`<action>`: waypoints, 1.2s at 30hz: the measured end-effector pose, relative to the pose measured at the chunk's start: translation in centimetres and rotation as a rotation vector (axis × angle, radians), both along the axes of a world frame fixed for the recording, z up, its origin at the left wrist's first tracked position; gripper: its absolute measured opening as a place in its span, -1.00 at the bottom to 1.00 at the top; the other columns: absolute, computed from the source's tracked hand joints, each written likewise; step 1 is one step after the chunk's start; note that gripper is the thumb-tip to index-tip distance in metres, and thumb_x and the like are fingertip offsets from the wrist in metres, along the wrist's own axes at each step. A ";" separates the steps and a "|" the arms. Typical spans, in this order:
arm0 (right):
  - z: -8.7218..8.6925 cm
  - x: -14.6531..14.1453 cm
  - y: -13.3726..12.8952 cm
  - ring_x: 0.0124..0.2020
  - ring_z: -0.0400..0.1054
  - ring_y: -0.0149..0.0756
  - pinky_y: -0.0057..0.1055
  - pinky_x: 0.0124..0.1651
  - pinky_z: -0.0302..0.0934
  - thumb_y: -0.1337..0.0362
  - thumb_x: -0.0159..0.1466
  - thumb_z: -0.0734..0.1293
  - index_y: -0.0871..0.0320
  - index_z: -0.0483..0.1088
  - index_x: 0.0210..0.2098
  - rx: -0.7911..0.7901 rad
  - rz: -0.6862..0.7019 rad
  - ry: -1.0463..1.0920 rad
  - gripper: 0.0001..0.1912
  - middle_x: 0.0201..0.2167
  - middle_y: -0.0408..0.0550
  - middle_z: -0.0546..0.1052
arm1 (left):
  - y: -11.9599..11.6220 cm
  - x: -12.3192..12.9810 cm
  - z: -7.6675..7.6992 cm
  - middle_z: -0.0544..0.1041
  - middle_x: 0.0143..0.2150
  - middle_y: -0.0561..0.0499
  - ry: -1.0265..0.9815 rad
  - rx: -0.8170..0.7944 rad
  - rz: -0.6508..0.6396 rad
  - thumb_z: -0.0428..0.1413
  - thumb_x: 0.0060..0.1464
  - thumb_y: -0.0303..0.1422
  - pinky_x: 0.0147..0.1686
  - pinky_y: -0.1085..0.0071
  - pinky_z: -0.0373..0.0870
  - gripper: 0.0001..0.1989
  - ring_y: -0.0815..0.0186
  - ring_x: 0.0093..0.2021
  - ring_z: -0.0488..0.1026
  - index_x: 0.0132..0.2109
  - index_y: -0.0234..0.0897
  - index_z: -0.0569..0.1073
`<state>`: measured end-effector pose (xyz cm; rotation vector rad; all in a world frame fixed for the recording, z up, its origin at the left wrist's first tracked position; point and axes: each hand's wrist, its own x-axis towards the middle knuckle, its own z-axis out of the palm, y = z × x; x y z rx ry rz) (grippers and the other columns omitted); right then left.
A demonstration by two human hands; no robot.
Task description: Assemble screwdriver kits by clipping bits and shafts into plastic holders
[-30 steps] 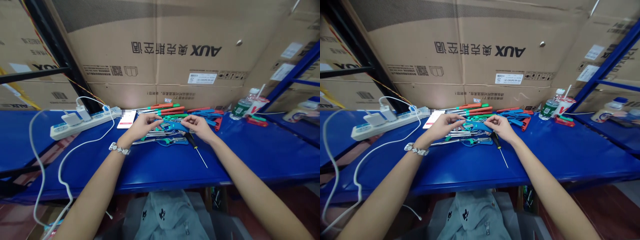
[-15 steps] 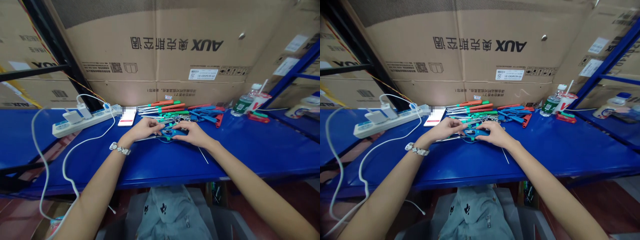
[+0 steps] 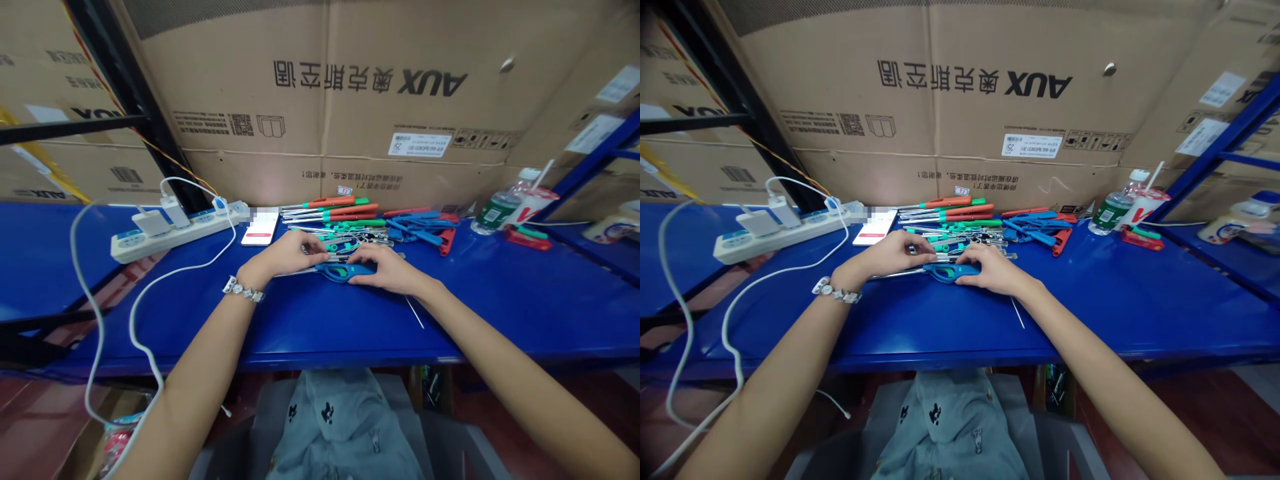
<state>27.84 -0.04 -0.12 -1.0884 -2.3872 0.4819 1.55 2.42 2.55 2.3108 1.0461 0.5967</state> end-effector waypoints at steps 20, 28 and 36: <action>0.5 0.0 0.4 -0.07 0.45 -0.10 -0.08 0.06 0.27 0.17 0.19 0.56 0.08 0.58 -0.13 -0.066 -0.005 -0.038 -0.72 -0.12 -0.01 0.59 | -0.6 1.5 -0.7 0.60 -0.23 -0.03 0.147 -0.100 -0.053 0.37 -0.09 -0.07 -0.27 0.31 0.29 -0.57 0.19 -0.23 0.47 -0.13 -0.26 0.62; 0.9 0.2 0.5 -0.04 0.45 -0.09 -0.07 0.10 0.24 0.15 0.20 0.54 0.08 0.58 -0.12 -0.067 -0.003 -0.063 -0.71 -0.12 -0.01 0.60 | -0.9 2.4 -1.1 0.59 -0.24 -0.06 0.197 0.050 -0.042 0.33 0.00 -0.11 -0.27 0.31 0.26 -0.65 0.21 -0.26 0.46 -0.16 -0.27 0.61; 1.1 1.2 0.9 -0.09 0.45 -0.12 -0.14 0.03 0.27 0.17 0.19 0.55 0.08 0.61 -0.19 -0.086 -0.025 -0.082 -0.77 -0.18 -0.04 0.58 | -1.2 2.7 -1.2 0.60 -0.23 -0.07 0.211 0.119 -0.048 0.32 0.05 -0.11 -0.30 0.32 0.29 -0.66 0.21 -0.28 0.47 -0.15 -0.28 0.61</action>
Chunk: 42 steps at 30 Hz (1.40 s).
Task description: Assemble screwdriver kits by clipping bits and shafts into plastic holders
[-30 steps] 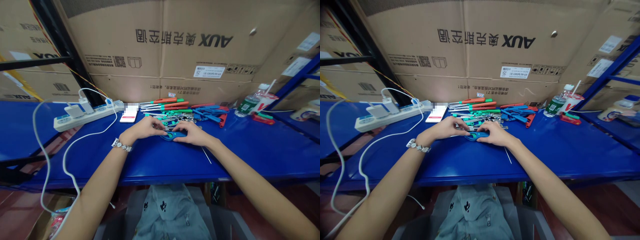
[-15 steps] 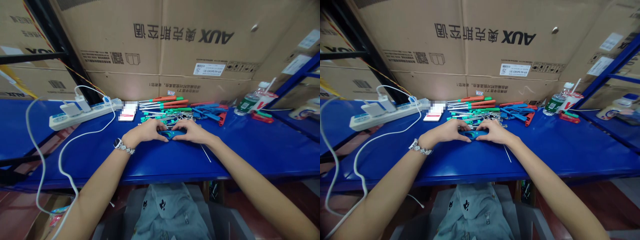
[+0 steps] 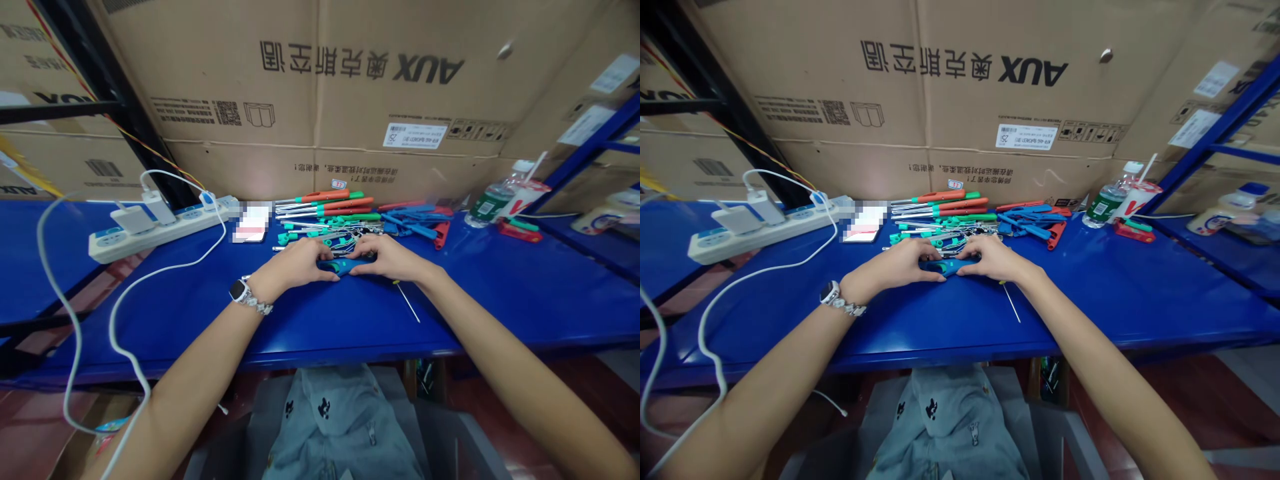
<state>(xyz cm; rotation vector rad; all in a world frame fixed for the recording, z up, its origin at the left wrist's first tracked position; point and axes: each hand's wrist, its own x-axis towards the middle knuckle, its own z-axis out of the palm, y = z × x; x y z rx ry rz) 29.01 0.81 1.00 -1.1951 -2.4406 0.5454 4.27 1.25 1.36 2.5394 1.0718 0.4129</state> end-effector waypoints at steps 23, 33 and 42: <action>0.3 -0.7 -1.4 -0.24 0.43 -0.21 -0.26 -0.15 0.28 0.22 0.23 0.52 0.11 0.57 -0.24 0.061 -0.021 -0.029 -0.85 -0.27 -0.06 0.54 | -0.4 0.4 -0.1 0.60 -0.05 -0.15 0.049 0.059 0.024 0.24 0.11 -0.17 -0.12 0.19 0.37 -0.68 0.05 -0.07 0.52 -0.06 -0.27 0.55; 0.2 -0.5 -1.2 -0.27 0.39 -0.24 -0.30 -0.19 0.24 0.16 0.24 0.52 0.13 0.56 -0.24 0.037 -0.045 -0.080 -0.80 -0.26 -0.06 0.51 | -0.2 -0.1 0.0 0.57 -0.08 -0.15 0.018 0.009 0.001 0.28 0.10 -0.14 -0.11 0.21 0.39 -0.66 0.10 -0.13 0.51 -0.08 -0.29 0.59; 0.5 -0.7 -1.5 -0.31 0.35 -0.25 -0.33 -0.24 0.19 0.17 0.24 0.52 0.13 0.51 -0.26 0.007 -0.059 -0.113 -0.80 -0.31 -0.08 0.48 | 0.8 -0.5 -0.4 0.55 -0.17 -0.10 -0.006 -0.061 -0.042 0.33 0.05 -0.17 -0.11 0.25 0.37 -0.73 0.15 -0.17 0.47 -0.16 -0.23 0.65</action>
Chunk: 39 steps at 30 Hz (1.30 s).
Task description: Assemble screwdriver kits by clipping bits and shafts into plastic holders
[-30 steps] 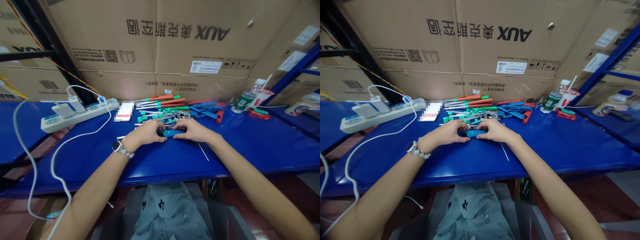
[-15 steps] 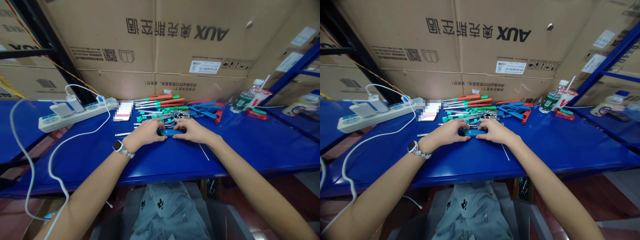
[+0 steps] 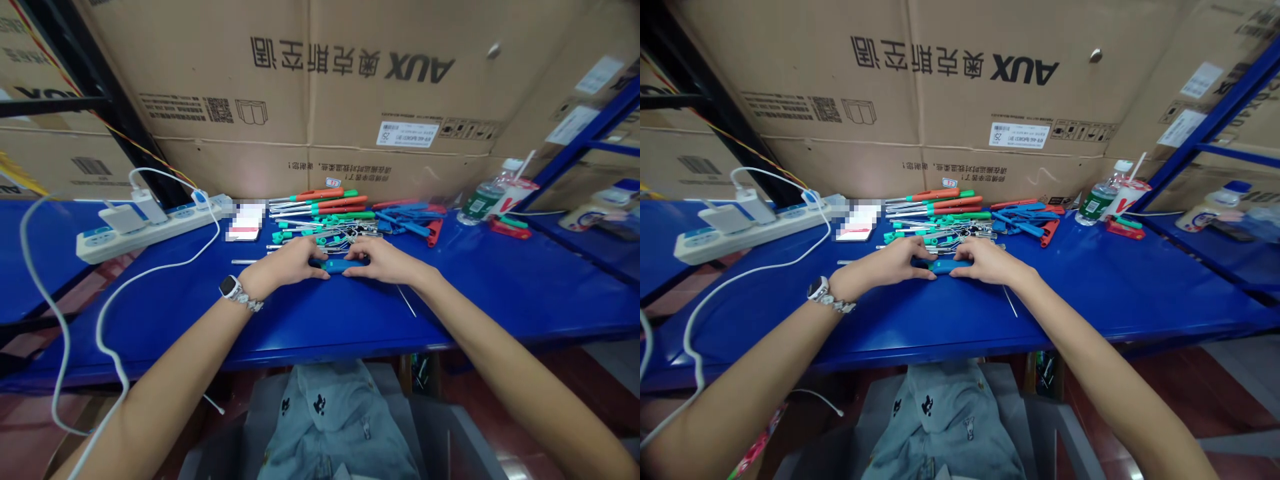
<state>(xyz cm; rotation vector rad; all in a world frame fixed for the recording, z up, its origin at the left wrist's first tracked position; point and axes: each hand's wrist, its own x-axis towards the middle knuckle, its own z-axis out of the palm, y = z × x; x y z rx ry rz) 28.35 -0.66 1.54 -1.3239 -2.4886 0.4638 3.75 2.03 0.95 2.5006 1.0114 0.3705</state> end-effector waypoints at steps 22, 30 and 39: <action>0.0 -6.3 -0.6 -0.18 0.53 -0.03 -0.28 -0.19 0.20 0.05 0.51 0.12 0.17 0.46 -0.08 0.107 -0.031 -0.297 -0.61 -0.16 0.13 0.62 | -1.3 -0.6 -1.8 0.59 -0.08 -0.12 -0.149 0.129 0.055 0.40 0.03 -0.30 -0.01 0.12 0.40 -0.17 0.02 -0.02 0.51 0.38 -0.28 0.25; -0.8 -4.6 -0.4 -0.28 0.46 -0.13 -0.37 -0.33 0.00 0.00 0.52 0.12 0.10 0.42 -0.16 0.132 -0.134 -0.168 -0.62 -0.29 0.01 0.61 | -1.6 -1.5 0.3 0.49 -0.29 -0.01 -0.493 0.552 0.239 0.27 0.13 -0.12 -0.17 0.28 0.37 -0.69 0.22 -0.24 0.42 -0.17 -0.26 0.48; -1.1 -5.0 -0.5 -0.46 0.28 -0.26 -0.38 -0.39 -0.11 0.00 0.48 0.16 0.07 0.27 -0.36 0.148 -0.295 0.128 -0.63 -0.53 -0.15 0.41 | -1.5 -0.4 -0.5 0.39 -0.65 0.06 -0.549 -0.079 0.509 0.11 0.22 0.06 -0.56 0.42 0.19 -0.45 0.39 -0.63 0.28 -0.55 -0.27 0.42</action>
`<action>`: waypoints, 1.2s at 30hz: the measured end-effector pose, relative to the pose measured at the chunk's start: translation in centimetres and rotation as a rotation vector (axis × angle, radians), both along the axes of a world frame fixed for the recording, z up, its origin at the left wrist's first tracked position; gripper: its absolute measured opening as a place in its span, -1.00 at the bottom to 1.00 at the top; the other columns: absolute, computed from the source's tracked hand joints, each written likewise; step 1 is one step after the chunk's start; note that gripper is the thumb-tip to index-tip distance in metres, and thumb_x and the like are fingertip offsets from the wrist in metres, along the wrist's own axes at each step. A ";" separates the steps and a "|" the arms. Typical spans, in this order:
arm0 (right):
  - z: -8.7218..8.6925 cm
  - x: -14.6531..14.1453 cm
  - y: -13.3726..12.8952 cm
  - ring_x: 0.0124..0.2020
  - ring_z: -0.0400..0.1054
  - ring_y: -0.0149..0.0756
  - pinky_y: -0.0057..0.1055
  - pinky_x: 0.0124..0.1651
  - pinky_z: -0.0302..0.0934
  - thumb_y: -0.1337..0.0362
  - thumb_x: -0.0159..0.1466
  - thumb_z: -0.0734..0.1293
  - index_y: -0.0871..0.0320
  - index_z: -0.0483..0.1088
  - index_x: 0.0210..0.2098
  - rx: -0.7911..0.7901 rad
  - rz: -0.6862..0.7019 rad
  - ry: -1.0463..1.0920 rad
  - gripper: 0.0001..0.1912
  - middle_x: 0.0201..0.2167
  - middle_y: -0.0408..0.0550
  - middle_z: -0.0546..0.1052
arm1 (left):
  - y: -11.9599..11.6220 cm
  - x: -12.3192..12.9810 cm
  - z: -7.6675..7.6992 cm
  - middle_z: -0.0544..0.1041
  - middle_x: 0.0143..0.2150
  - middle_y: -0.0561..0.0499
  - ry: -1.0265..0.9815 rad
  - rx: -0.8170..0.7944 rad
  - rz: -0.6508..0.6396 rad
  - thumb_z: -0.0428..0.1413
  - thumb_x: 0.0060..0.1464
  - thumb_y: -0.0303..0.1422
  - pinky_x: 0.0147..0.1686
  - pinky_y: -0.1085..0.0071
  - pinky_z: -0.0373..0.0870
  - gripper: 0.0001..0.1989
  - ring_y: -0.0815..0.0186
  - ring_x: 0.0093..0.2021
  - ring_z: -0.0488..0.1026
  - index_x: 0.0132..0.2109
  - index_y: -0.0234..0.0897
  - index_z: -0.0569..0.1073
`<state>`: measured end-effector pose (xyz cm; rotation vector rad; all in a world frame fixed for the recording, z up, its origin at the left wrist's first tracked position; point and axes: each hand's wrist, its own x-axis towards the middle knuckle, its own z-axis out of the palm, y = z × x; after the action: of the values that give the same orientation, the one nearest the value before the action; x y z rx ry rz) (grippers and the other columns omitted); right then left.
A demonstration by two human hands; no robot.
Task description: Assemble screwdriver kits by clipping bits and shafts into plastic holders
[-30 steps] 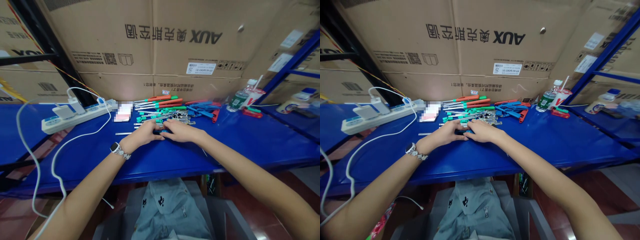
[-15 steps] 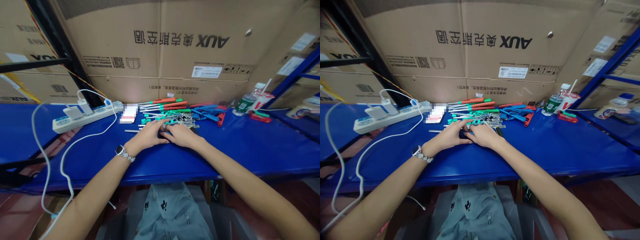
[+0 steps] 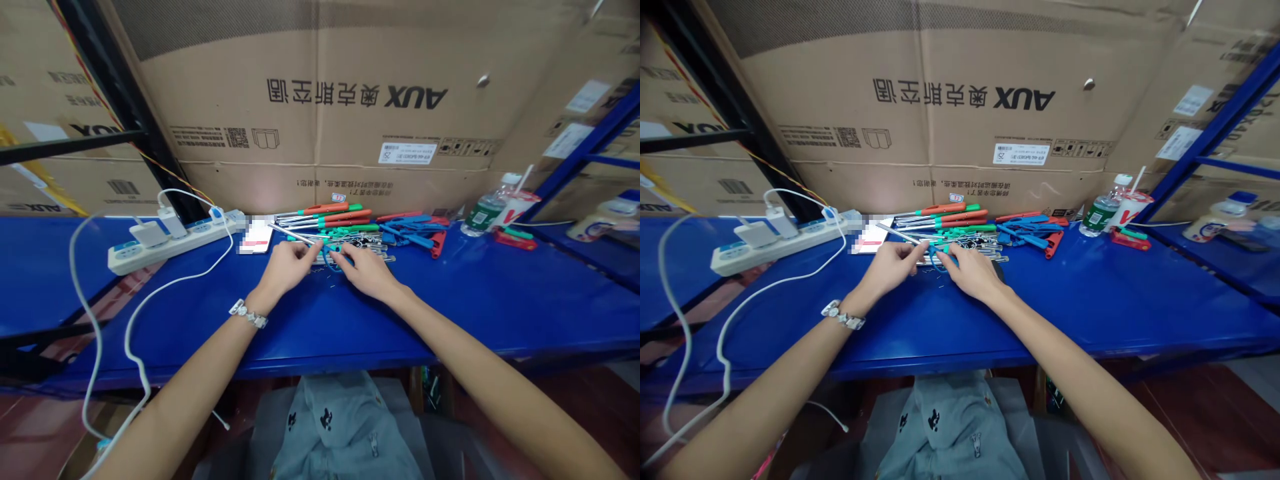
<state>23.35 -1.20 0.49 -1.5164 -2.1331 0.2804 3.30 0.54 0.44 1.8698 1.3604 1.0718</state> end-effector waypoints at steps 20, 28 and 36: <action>-1.1 -1.3 -0.3 -0.62 0.24 -0.36 -0.41 -0.45 0.08 0.04 0.36 0.19 0.12 0.37 -0.55 -0.213 0.226 0.626 -0.56 -0.69 -0.17 0.37 | 1.3 2.2 4.1 0.08 -0.61 0.24 -0.701 -0.354 -0.253 0.06 0.36 -0.28 -0.61 0.54 0.21 -0.66 0.50 -0.69 0.12 -0.42 -0.24 0.27; -0.6 0.6 1.9 -0.44 0.32 -0.29 -0.38 -0.34 0.11 0.21 0.28 0.29 0.12 0.48 -0.40 0.053 -0.084 0.295 -0.81 -0.47 -0.12 0.54 | 0.6 -0.5 3.6 0.32 -0.56 0.07 0.274 0.076 -0.169 -0.02 0.33 -0.25 -0.50 0.39 0.15 -0.69 0.30 -0.53 0.27 -0.40 -0.22 0.34; 1.0 -2.0 5.2 0.01 0.32 -0.01 -0.16 0.04 0.14 0.19 0.31 0.41 0.13 0.59 -0.14 0.073 0.124 -0.241 -0.81 -0.10 0.12 0.52 | 0.8 -2.5 2.0 0.40 -0.53 0.02 0.610 0.132 -0.103 -0.07 0.35 -0.29 -0.46 0.34 0.15 -0.75 0.23 -0.51 0.37 -0.33 -0.20 0.33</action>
<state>21.35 4.03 1.54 -1.4407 -2.4022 0.0630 0.82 1.35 2.46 2.4612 1.5114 0.5613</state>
